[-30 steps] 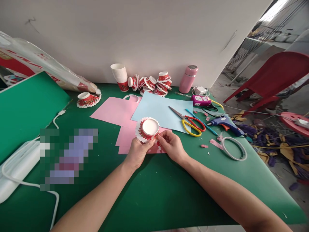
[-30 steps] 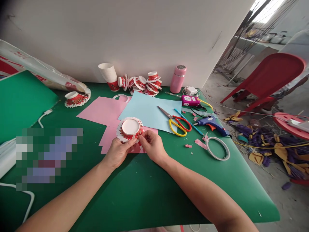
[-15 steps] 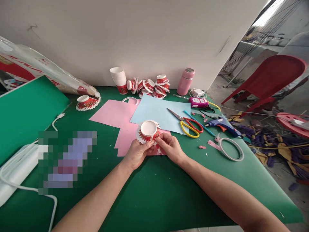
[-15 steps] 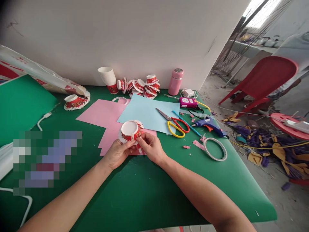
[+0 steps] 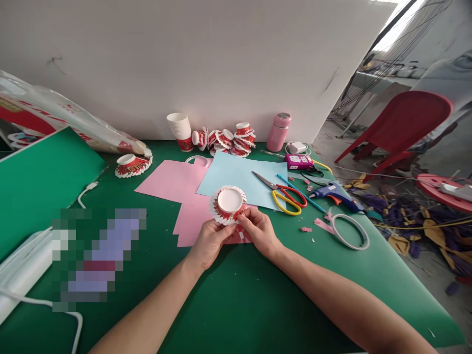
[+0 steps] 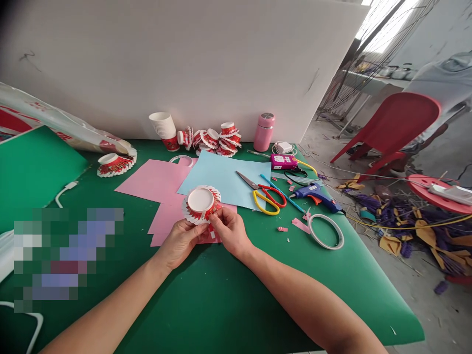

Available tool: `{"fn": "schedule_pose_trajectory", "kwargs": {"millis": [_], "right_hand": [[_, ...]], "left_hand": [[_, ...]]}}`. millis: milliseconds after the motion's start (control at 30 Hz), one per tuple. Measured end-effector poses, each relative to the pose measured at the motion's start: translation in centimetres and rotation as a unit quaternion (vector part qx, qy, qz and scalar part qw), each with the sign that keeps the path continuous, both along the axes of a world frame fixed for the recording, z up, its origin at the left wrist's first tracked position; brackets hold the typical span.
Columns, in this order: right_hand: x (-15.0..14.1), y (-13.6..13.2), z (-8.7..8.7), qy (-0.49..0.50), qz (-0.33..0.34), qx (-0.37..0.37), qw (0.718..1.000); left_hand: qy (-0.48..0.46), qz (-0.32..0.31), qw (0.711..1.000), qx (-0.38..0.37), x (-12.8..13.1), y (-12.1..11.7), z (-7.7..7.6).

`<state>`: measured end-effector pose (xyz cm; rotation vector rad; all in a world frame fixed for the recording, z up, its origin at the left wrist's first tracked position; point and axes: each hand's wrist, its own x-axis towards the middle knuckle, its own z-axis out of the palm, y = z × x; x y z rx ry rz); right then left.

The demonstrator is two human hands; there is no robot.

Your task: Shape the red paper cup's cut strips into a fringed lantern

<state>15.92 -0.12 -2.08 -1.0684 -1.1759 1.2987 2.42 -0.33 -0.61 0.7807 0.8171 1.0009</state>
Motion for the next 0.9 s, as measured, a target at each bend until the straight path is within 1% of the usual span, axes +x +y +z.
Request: {"fn": "schedule_pose_trajectory", "kwargs": {"millis": [133, 267, 567, 767, 900], "right_hand": [[-0.1, -0.11, 0.16, 0.012, 0.007, 0.006, 1.0], [-0.14, -0.21, 0.21, 0.001, 0.002, 0.013, 1.0], [0.0, -0.25, 0.52, -0.007, -0.026, 0.018, 0.999], [0.03, -0.33, 0.45, -0.008, -0.008, 0.016, 1.0], [-0.07, -0.43, 0.37, -0.01, 0.008, 0.025, 1.0]], "left_hand": [[-0.007, -0.005, 1.0, 0.016, -0.05, 0.02, 0.16], [-0.015, -0.013, 0.999, 0.027, -0.09, 0.03, 0.31], [-0.009, -0.018, 1.0, 0.007, 0.02, -0.23, 0.17], [0.0, 0.017, 0.999, 0.033, 0.08, -0.22, -0.41], [0.0, 0.038, 0.999, 0.031, 0.13, -0.13, -0.53]]}}
